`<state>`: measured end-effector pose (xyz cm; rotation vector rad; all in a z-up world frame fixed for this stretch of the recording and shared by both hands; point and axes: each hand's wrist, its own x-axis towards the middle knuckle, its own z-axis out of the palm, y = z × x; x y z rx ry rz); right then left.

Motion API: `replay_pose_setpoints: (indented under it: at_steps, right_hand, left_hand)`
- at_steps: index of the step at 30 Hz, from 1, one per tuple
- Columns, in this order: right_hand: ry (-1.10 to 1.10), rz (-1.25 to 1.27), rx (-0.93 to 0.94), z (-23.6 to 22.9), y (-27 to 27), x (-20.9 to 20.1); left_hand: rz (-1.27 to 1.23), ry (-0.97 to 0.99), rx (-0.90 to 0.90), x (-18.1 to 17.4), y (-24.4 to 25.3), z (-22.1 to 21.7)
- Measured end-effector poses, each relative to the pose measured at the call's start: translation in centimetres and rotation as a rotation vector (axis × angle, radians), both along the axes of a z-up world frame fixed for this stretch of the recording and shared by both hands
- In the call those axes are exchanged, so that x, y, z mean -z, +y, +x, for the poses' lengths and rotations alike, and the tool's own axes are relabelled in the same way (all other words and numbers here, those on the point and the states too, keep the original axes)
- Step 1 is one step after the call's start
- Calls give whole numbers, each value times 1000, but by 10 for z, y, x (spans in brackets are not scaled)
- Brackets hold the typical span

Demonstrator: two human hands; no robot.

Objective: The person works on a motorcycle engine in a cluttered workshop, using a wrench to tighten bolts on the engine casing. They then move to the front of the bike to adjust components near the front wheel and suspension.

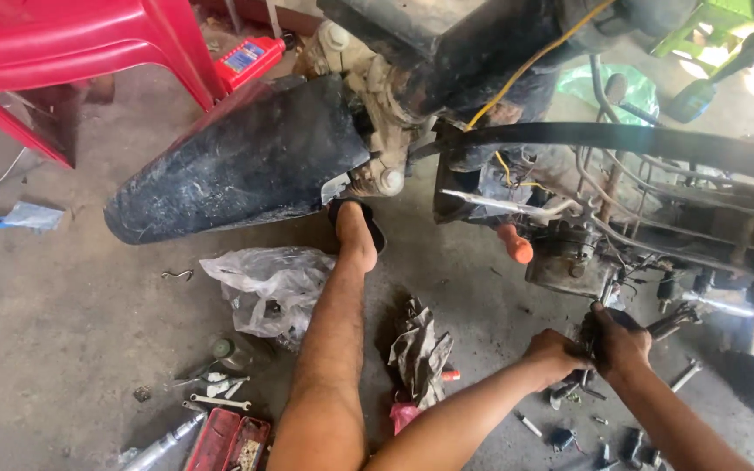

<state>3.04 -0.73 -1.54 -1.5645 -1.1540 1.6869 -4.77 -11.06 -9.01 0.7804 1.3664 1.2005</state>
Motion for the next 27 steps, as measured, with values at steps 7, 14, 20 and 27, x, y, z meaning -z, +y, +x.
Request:
replay_pose_setpoints:
  at_steps: [7, 14, 20, 27]
  right_hand:
    - [74, -112, 38, -3, -1, 0]
    - [-53, -183, 199, -26, -21, -43]
    - [16, 18, 111, -1, 3, -3]
    - [18, -6, 141, -7, -7, -22]
  left_hand:
    - [-65, 16, 67, 33, 8, 2]
    - [34, 381, 135, 8, 8, 5]
    - [-1, -62, 58, 77, 37, 23]
    - [152, 3, -744, 68, 41, -68]
